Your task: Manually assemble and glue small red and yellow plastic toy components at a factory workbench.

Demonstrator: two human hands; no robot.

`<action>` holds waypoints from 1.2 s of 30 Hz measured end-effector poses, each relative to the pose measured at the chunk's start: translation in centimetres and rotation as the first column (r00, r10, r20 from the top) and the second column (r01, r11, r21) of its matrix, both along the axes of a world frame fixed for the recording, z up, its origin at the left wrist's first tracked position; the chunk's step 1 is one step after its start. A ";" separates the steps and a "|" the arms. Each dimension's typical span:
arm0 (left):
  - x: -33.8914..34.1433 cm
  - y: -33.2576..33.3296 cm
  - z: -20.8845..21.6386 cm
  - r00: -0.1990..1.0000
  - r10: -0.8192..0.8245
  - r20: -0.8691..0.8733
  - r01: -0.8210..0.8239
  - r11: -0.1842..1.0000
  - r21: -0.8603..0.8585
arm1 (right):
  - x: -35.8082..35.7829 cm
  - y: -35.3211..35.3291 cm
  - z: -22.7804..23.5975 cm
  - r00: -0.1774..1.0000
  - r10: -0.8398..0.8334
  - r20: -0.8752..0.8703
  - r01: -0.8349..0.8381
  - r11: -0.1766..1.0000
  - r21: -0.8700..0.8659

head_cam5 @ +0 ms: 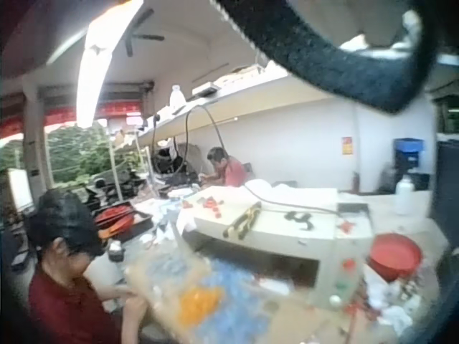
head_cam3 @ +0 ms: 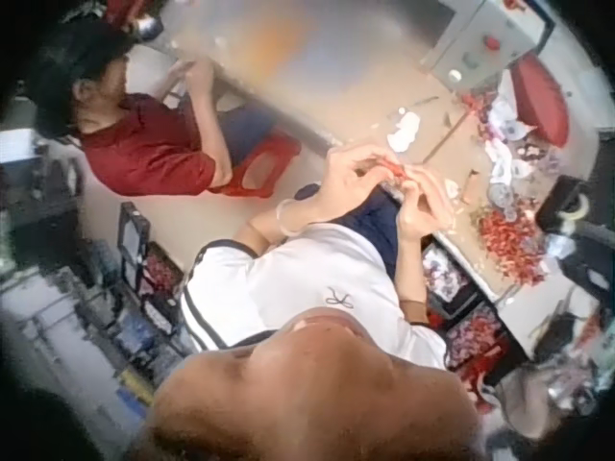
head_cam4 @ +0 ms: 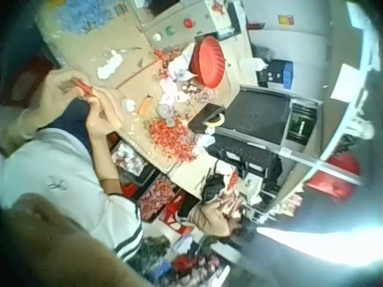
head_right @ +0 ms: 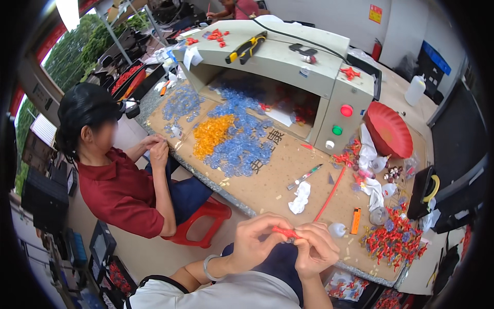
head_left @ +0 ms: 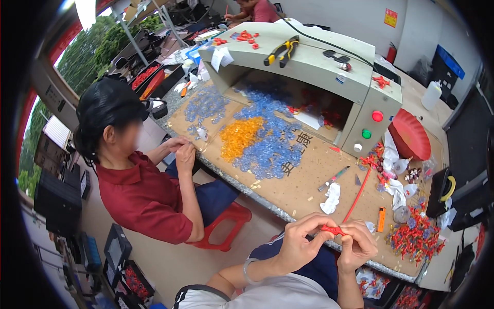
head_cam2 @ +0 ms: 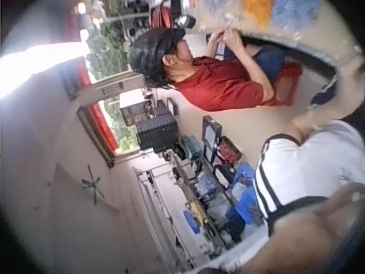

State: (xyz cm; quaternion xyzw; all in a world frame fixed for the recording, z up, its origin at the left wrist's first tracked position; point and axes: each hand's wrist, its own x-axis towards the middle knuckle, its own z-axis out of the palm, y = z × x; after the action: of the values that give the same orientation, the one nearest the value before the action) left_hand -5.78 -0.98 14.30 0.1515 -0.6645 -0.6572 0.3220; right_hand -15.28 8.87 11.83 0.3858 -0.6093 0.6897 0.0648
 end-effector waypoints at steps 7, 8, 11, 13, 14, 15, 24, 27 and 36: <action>-0.5 0.2 0.0 0.999 -0.017 0.048 0.018 0.999 -0.032 | -0.6 0.2 -0.2 1.000 0.000 -0.005 0.000 1.000 -0.007; -0.6 0.2 -0.1 0.999 -0.013 0.030 0.014 0.999 -0.038 | -0.7 0.4 -0.2 1.000 -0.001 -0.004 0.001 1.000 -0.001; -1.0 0.0 0.0 0.999 -0.014 0.051 0.016 0.999 -0.040 | -0.7 0.3 -0.3 1.000 -0.021 0.001 0.021 1.000 0.005; -0.7 0.1 -0.2 0.998 -0.016 0.058 0.018 1.000 -0.022 | -0.6 0.2 -0.3 1.000 -0.023 0.011 0.023 1.000 0.008; -0.7 -0.1 -0.3 0.998 -0.014 0.057 0.015 1.000 -0.022 | -0.7 0.1 -0.4 1.000 -0.017 0.007 0.017 1.000 0.011; -0.8 -0.2 -0.4 0.998 -0.017 0.056 0.018 1.000 -0.017 | -0.7 0.1 -0.5 1.000 -0.011 0.002 0.011 1.000 0.014; -0.8 -1.6 0.3 0.998 0.022 0.057 -0.017 0.997 -0.082 | -1.2 -1.5 0.1 0.999 0.022 -0.026 -0.022 1.000 -0.001; -0.8 -1.5 0.0 0.999 0.015 0.050 -0.012 0.998 -0.059 | -1.0 -1.4 0.1 0.999 0.022 -0.028 -0.021 1.000 0.021; -0.9 -2.5 0.9 0.998 0.044 0.045 -0.039 0.995 -0.096 | -1.2 -2.1 1.2 0.998 0.047 -0.038 -0.046 0.998 0.033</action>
State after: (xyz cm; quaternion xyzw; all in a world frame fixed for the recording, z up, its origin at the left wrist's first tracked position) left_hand -6.67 -3.47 15.24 0.1652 -0.6990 -0.6143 0.3268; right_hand -16.49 6.82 13.00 0.4141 -0.6098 0.6736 0.0542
